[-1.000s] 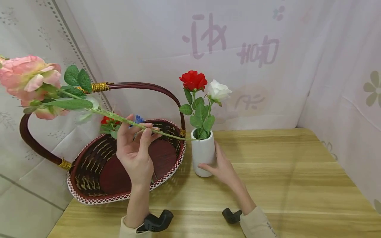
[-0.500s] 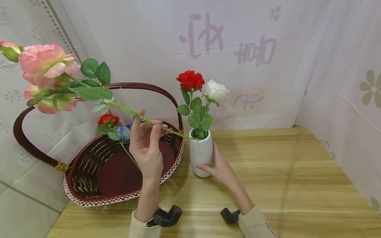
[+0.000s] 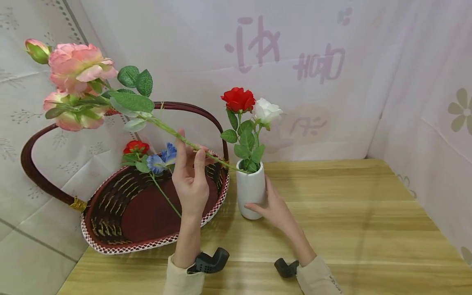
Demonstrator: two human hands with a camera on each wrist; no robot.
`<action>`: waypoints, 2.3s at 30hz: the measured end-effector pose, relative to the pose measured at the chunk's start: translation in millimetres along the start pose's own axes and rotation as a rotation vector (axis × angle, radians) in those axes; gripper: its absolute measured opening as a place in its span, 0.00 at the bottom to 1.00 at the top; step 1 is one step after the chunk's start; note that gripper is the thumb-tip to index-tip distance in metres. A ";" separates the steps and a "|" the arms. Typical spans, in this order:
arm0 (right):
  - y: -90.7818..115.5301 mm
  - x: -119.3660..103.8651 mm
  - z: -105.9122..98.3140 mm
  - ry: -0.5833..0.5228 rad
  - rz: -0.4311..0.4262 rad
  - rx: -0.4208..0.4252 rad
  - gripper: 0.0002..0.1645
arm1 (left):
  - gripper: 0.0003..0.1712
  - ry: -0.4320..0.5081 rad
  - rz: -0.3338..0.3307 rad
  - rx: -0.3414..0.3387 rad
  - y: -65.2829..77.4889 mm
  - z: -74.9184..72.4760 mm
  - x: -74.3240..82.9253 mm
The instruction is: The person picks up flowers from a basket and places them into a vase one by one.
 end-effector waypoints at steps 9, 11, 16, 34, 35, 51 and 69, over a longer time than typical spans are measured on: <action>0.9 2.2 -1.3 0.002 -0.001 0.006 0.65 | 0.33 -0.052 0.044 -0.106 -4.0 7.9 -0.9; 0.6 2.2 -1.6 0.003 -0.002 0.006 0.65 | 0.33 -0.052 0.035 -0.110 -4.8 8.3 -1.7; -0.5 1.7 -1.8 0.008 -0.005 0.002 0.65 | 0.34 -0.044 0.028 -0.127 -6.2 8.4 -4.6; -3.0 3.7 -0.5 -0.005 -0.024 0.009 0.66 | 0.35 0.011 0.083 -0.065 -11.0 12.3 -15.1; -3.2 3.7 -0.4 -0.008 -0.027 0.009 0.66 | 0.35 0.014 0.085 -0.062 -11.6 12.7 -16.1; -3.1 7.0 -0.6 0.009 -0.008 0.012 0.65 | 0.36 0.016 0.003 -0.017 -15.9 11.9 -31.4; -3.1 5.2 1.0 -0.004 0.013 -0.002 0.65 | 0.37 0.002 -0.096 -0.154 -8.0 23.0 -47.9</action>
Point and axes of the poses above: each hand's wrist, its own y-axis away from the middle knuckle, its own z-axis out of the palm, x = y × z, the point moved 3 cm from there along -y, towards the middle knuckle, and after that the axes turned 3 degrees about -y, right-handed, at the moved point
